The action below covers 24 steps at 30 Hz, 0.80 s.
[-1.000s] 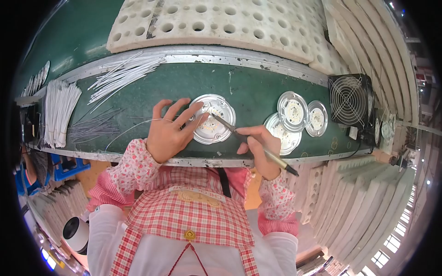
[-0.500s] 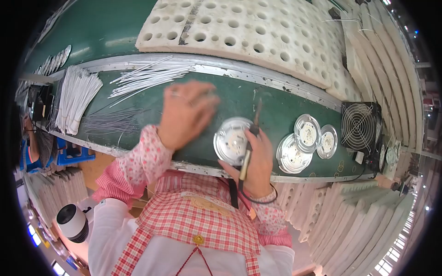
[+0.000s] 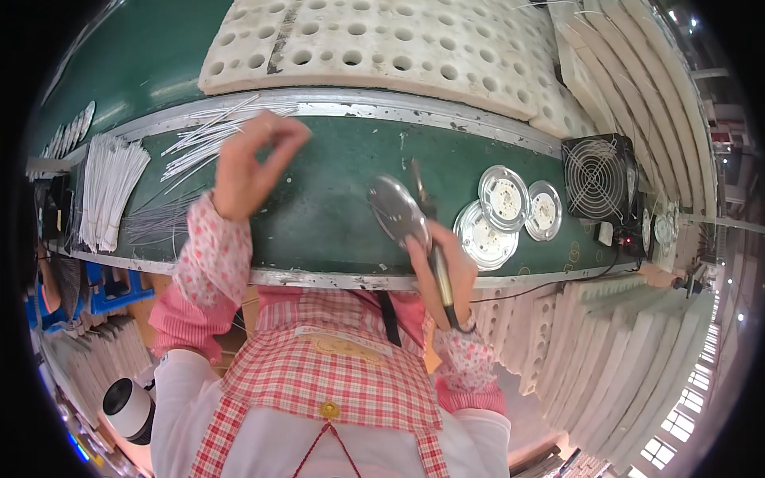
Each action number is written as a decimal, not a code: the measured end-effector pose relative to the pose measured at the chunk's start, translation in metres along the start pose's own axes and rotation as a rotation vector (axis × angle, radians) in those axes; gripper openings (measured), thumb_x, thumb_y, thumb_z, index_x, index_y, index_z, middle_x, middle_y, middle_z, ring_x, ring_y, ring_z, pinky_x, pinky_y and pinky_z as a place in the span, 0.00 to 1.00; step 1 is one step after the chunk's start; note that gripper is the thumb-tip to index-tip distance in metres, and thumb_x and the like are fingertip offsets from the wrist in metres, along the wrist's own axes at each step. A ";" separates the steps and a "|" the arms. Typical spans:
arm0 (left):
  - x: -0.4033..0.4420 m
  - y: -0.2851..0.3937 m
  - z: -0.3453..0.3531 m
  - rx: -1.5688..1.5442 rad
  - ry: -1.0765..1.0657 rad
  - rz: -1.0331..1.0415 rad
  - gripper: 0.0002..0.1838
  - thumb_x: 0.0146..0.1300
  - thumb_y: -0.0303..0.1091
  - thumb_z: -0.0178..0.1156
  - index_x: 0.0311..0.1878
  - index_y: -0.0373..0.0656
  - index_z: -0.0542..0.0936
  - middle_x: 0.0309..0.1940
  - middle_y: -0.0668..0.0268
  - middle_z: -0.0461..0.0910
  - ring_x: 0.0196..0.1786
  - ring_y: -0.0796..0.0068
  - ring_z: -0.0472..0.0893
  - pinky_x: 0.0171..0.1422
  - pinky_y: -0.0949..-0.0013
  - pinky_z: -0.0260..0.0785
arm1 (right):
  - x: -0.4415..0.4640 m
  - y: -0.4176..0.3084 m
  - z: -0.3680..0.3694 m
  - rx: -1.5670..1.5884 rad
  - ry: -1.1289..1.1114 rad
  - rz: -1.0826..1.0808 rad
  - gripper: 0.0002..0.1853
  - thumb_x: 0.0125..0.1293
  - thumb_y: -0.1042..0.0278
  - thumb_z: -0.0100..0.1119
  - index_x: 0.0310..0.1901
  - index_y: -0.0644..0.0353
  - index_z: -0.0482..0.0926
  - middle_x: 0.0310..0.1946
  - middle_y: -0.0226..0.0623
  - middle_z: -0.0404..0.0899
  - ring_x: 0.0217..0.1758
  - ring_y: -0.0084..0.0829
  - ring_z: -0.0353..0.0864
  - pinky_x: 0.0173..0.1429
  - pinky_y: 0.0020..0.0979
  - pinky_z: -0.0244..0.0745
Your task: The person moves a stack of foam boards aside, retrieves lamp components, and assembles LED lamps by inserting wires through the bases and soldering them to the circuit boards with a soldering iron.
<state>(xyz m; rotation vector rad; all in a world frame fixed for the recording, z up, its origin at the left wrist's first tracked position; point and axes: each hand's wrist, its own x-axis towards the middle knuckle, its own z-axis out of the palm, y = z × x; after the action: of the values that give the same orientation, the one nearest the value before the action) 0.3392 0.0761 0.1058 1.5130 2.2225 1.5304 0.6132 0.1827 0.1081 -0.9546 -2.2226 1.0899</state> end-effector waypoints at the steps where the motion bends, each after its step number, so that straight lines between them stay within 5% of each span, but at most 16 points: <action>1: -0.007 0.012 0.008 -0.024 -0.056 0.041 0.07 0.59 0.21 0.67 0.41 0.40 0.85 0.34 0.63 0.83 0.37 0.66 0.83 0.43 0.68 0.72 | 0.009 -0.001 0.007 0.046 0.042 0.033 0.17 0.66 0.73 0.68 0.56 0.62 0.80 0.34 0.35 0.84 0.35 0.21 0.80 0.41 0.23 0.75; 3: -0.019 0.033 0.028 -0.072 -0.108 0.074 0.08 0.59 0.21 0.67 0.42 0.40 0.85 0.34 0.64 0.82 0.36 0.66 0.82 0.42 0.69 0.72 | 0.020 0.001 0.015 0.076 0.095 0.055 0.17 0.67 0.72 0.67 0.57 0.62 0.80 0.34 0.31 0.83 0.34 0.18 0.78 0.40 0.23 0.74; 12: -0.034 0.052 0.073 -0.127 -0.065 0.026 0.07 0.57 0.22 0.68 0.38 0.41 0.83 0.32 0.66 0.81 0.28 0.69 0.80 0.38 0.67 0.69 | 0.021 0.002 0.022 -0.052 0.122 -0.085 0.19 0.66 0.75 0.66 0.58 0.61 0.79 0.35 0.39 0.82 0.33 0.28 0.81 0.40 0.27 0.75; 18: -0.038 0.057 0.070 -0.015 -0.060 0.122 0.08 0.57 0.21 0.66 0.39 0.41 0.83 0.32 0.63 0.80 0.33 0.64 0.81 0.39 0.65 0.69 | 0.013 -0.020 0.025 -0.211 0.093 -0.283 0.25 0.58 0.72 0.75 0.58 0.60 0.80 0.34 0.39 0.78 0.29 0.30 0.80 0.33 0.32 0.75; 22: -0.043 0.037 0.062 -0.277 -0.235 -0.059 0.07 0.58 0.23 0.64 0.40 0.40 0.82 0.34 0.59 0.79 0.37 0.54 0.79 0.41 0.61 0.70 | 0.018 -0.017 0.021 -0.006 -0.085 -0.244 0.41 0.44 0.59 0.85 0.61 0.61 0.78 0.35 0.29 0.76 0.29 0.24 0.73 0.31 0.30 0.70; 23: -0.043 0.033 0.060 -0.320 -0.270 -0.105 0.08 0.58 0.22 0.64 0.41 0.39 0.82 0.34 0.58 0.79 0.37 0.53 0.79 0.42 0.60 0.71 | 0.026 -0.003 0.014 -0.132 -0.146 -0.329 0.54 0.37 0.55 0.88 0.68 0.61 0.70 0.50 0.36 0.78 0.44 0.29 0.80 0.46 0.32 0.78; 24: -0.043 0.030 0.058 -0.363 -0.303 -0.152 0.08 0.58 0.22 0.64 0.42 0.38 0.82 0.34 0.57 0.79 0.38 0.51 0.79 0.43 0.60 0.71 | 0.034 0.003 0.013 -0.057 -0.170 -0.342 0.56 0.37 0.56 0.88 0.70 0.61 0.67 0.53 0.39 0.76 0.50 0.34 0.78 0.53 0.35 0.76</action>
<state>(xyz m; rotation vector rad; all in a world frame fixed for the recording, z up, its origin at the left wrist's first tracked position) 0.4123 0.0856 0.0793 1.3299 1.7388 1.4469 0.5843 0.2040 0.1021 -0.4895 -2.4496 0.9825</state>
